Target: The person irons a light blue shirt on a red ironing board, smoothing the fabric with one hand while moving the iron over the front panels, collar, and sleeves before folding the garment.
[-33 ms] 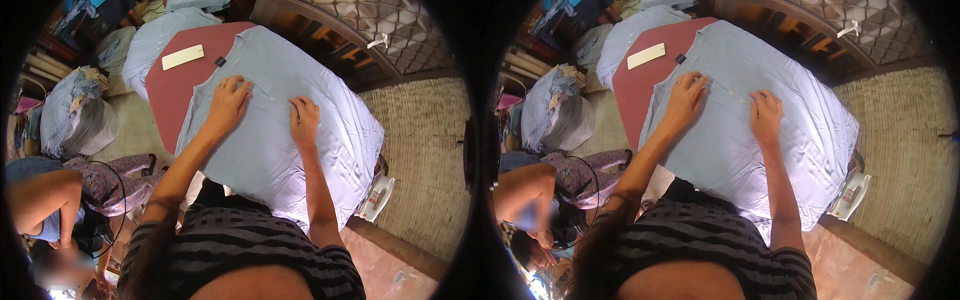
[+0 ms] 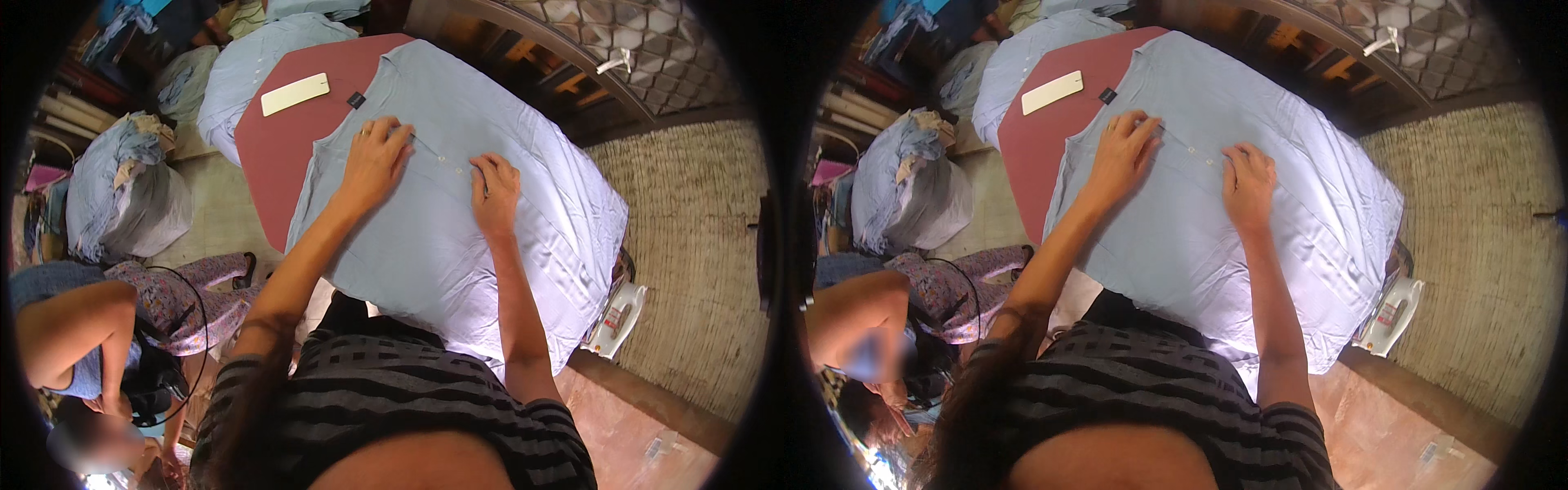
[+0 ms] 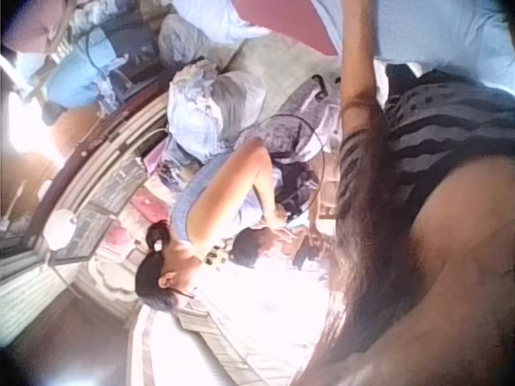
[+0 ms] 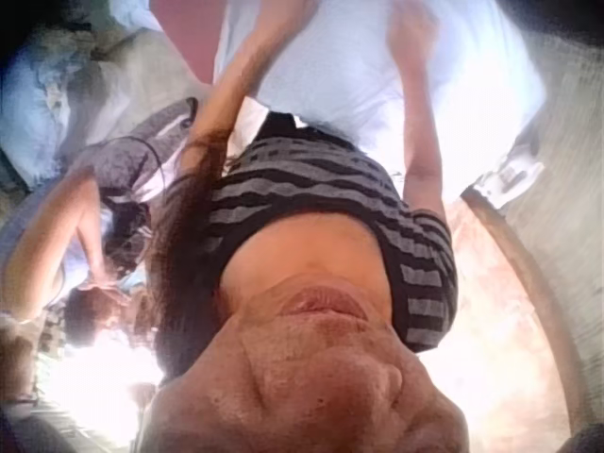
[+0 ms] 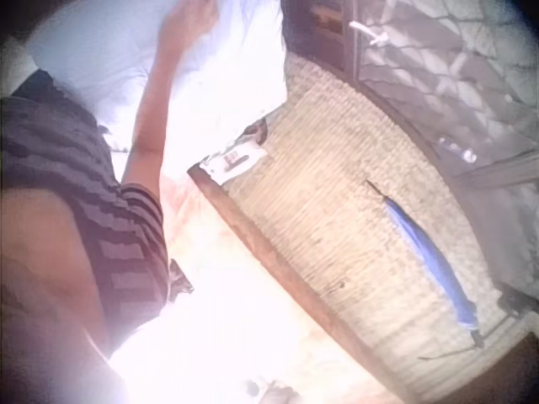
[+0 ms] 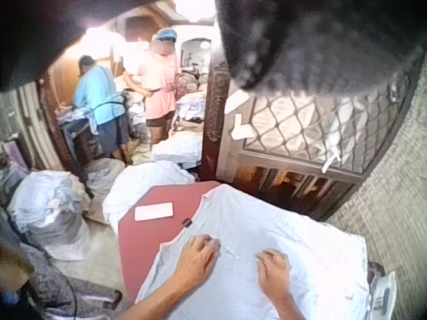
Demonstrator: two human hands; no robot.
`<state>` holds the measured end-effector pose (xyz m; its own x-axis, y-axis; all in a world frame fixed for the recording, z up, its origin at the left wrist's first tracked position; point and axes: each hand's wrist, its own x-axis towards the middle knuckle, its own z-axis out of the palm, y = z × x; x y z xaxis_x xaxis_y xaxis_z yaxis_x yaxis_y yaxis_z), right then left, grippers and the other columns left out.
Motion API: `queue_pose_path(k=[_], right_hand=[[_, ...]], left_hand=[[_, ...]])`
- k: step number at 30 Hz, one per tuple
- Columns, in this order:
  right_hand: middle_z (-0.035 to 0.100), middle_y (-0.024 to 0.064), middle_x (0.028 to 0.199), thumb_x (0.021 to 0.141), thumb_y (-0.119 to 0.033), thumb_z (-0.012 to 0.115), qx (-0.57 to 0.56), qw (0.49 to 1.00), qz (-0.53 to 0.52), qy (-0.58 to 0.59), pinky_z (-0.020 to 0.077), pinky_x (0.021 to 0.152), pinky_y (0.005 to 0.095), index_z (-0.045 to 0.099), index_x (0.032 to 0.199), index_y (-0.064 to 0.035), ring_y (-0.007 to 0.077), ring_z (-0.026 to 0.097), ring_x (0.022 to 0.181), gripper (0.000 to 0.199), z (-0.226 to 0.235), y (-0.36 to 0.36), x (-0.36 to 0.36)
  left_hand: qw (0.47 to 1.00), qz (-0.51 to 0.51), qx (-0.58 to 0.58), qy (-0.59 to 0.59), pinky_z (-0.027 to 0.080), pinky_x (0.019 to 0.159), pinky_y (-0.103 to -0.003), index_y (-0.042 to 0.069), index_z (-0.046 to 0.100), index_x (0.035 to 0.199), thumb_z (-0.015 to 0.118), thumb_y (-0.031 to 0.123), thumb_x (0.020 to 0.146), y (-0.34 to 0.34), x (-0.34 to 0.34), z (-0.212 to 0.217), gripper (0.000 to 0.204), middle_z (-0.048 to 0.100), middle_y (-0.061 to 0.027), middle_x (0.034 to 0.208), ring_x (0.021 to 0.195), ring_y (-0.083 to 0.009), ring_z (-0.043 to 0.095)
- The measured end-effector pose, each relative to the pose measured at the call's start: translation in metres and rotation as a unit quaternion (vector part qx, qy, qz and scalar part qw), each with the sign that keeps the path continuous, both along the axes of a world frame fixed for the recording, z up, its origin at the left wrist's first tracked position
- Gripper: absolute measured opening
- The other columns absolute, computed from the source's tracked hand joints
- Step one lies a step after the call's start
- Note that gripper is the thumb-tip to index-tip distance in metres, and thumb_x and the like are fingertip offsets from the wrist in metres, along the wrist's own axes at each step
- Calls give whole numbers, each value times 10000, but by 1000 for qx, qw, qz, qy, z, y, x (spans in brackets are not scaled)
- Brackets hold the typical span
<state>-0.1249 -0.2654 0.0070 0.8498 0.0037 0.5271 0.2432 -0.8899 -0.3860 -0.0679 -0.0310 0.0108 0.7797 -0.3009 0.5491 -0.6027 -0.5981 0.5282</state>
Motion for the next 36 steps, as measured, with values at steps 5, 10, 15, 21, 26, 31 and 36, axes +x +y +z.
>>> queue_pose_path(k=[5,10,15,21,26,31,36], right_hand=[[630,87,1172,880,-51,659,19,1000,-10,9,448,920,398,700,1085,-83,302,561,1032,211,1,-6,-7],[621,98,1184,886,-48,650,1,1000,-12,11,455,922,402,690,1113,-85,306,559,1039,233,4,-10,-7],[615,97,1171,870,-42,656,0,1000,-19,5,464,943,413,687,1120,-103,324,566,1024,259,9,-9,-11],[650,136,1153,890,-35,631,122,992,16,-3,480,944,431,674,1137,-86,335,608,1068,256,14,-28,-19],[655,173,1150,891,-25,617,56,983,-164,-61,487,917,430,675,1125,-55,336,612,1084,243,17,-110,-116],[633,167,1195,877,-29,630,-81,951,-297,-23,477,926,440,679,1121,-47,364,593,1097,249,-3,-144,-212],[597,166,1261,866,-63,654,-41,944,-327,-3,452,993,468,654,1183,-59,372,565,1141,317,4,-182,-253]], left_hand=[[999,-1,-9,-32,439,737,-438,91,625,967,719,154,853,3,36,-22,161,540,-107,908,856,-318,532],[999,-5,-10,-49,444,722,-429,64,602,914,752,170,828,7,39,-19,203,539,-108,873,838,-323,536],[999,-36,-9,-14,443,758,-435,65,603,963,744,174,832,13,39,-16,221,561,-108,939,882,-316,541],[985,-47,147,-79,290,1063,-549,172,521,1400,547,162,926,7,36,-7,475,459,-60,1491,1332,-317,433],[970,-33,238,-44,219,1153,-512,189,493,1446,457,290,990,14,39,-19,468,405,7,1559,1458,-309,324],[954,-24,292,-54,200,1176,-477,225,428,1505,414,304,1011,17,39,-21,500,370,20,1586,1474,-281,301],[952,-31,301,-50,189,1181,-474,236,396,1526,386,316,1024,23,42,-19,508,338,28,1604,1485,-273,278]])
